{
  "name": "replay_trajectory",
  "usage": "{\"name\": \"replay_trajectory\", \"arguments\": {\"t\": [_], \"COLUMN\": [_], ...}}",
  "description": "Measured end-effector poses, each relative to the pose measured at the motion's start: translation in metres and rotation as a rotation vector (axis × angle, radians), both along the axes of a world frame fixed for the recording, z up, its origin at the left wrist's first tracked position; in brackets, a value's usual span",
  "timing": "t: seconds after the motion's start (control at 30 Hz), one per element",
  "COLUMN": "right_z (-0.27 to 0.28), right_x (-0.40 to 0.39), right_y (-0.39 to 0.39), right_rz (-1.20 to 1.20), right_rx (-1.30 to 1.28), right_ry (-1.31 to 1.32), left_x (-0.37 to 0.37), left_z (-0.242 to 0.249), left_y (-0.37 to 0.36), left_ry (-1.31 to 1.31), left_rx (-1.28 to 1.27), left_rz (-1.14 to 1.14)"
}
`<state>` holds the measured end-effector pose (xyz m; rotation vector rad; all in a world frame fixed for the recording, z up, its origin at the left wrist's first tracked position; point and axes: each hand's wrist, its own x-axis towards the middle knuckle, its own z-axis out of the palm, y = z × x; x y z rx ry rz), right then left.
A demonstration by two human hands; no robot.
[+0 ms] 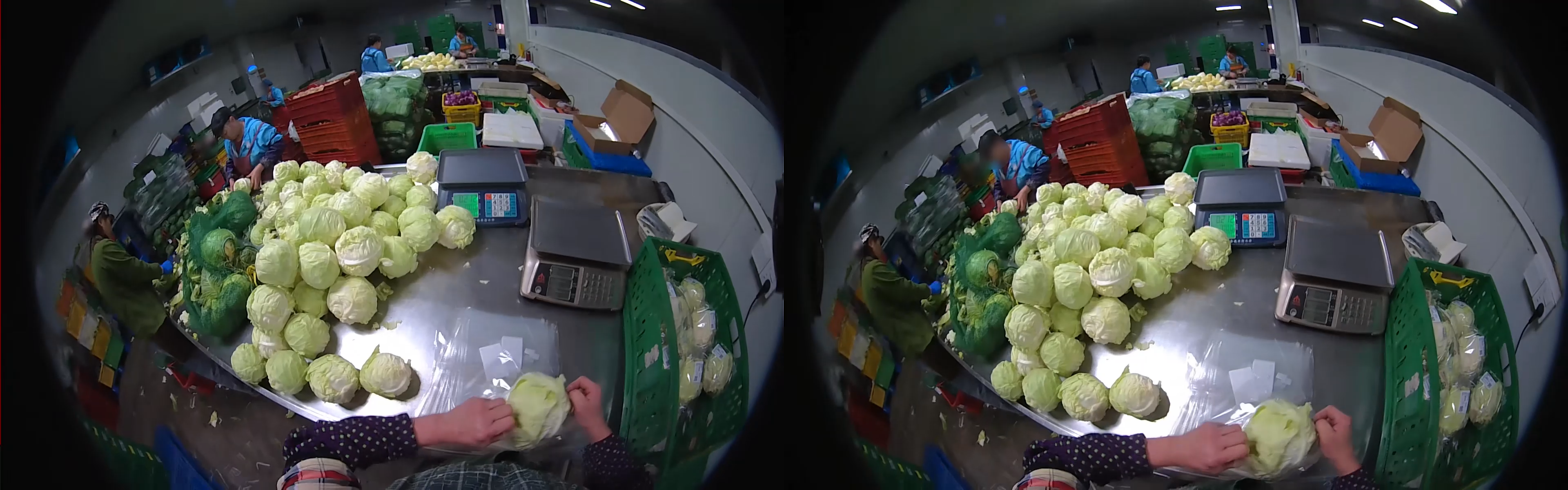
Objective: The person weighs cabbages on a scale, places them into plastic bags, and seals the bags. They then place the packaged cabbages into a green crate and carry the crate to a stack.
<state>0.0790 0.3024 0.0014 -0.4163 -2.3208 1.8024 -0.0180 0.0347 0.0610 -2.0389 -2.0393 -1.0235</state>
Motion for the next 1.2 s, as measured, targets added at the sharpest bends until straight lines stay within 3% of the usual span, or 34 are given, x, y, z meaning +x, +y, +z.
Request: {"name": "replay_trajectory", "arguments": {"t": [0.1, 0.2, 0.27, 0.33, 0.4, 0.47, 0.5, 0.57, 0.67, 0.73, 0.8, 0.83, 0.93, 0.97, 1.03, 1.1, 1.2], "right_z": [0.068, 0.112, 0.138, 0.154, 0.181, 0.197, 0.201, 0.215, 0.256, 0.25, 0.256, 0.258, 0.238, 0.221, 0.211, 0.202, 0.167], "right_x": [-0.001, -0.004, -0.005, -0.014, -0.011, -0.006, -0.006, -0.014, 0.001, -0.003, -0.004, -0.001, -0.009, -0.016, -0.018, -0.015, -0.01], "right_y": [-0.014, -0.009, -0.015, -0.008, -0.008, -0.015, -0.014, -0.006, -0.024, -0.02, -0.018, -0.028, -0.035, -0.033, -0.034, -0.042, -0.037], "right_rz": [-0.038, 0.029, -0.03, -0.145, -0.152, -0.148, -0.159, -0.124, -0.053, -0.091, -0.047, -0.064, -0.096, -0.027, -0.041, -0.073, -0.127], "right_rx": [-0.242, 0.172, 0.447, 0.413, 0.335, 0.553, 0.555, 0.517, 0.592, 0.651, 0.578, 0.612, 0.56, 0.403, 0.412, 0.463, 0.38], "right_ry": [0.059, 0.027, 0.431, 0.278, 0.279, 0.649, 0.638, 0.374, 0.522, 0.468, 0.243, 0.413, 0.343, 0.128, 0.176, 0.288, 0.207], "left_x": [-0.012, -0.026, -0.03, -0.045, -0.036, -0.047, -0.05, -0.047, -0.045, -0.057, -0.055, -0.052, -0.067, -0.075, -0.08, -0.071, -0.062], "left_z": [0.054, 0.091, 0.111, 0.113, 0.138, 0.133, 0.131, 0.155, 0.17, 0.165, 0.173, 0.175, 0.15, 0.142, 0.13, 0.124, 0.123], "left_y": [0.005, 0.006, 0.004, 0.007, -0.001, 0.002, 0.002, -0.003, -0.01, -0.007, -0.016, -0.022, -0.023, -0.025, -0.025, -0.031, -0.036], "left_ry": [0.151, 0.273, 0.401, 0.321, 0.5, 0.509, 0.521, 0.489, 0.497, 0.535, 0.572, 0.522, 0.45, 0.394, 0.332, 0.286, 0.116], "left_rx": [0.182, 0.353, 0.428, 0.348, 0.311, 0.338, 0.352, 0.414, 0.437, 0.395, 0.435, 0.504, 0.564, 0.458, 0.321, 0.378, 0.403], "left_rz": [-0.091, -0.135, -0.138, -0.168, -0.056, -0.023, 0.032, 0.093, 0.1, 0.247, 0.219, 0.223, 0.262, 0.251, 0.216, 0.267, 0.334]}}
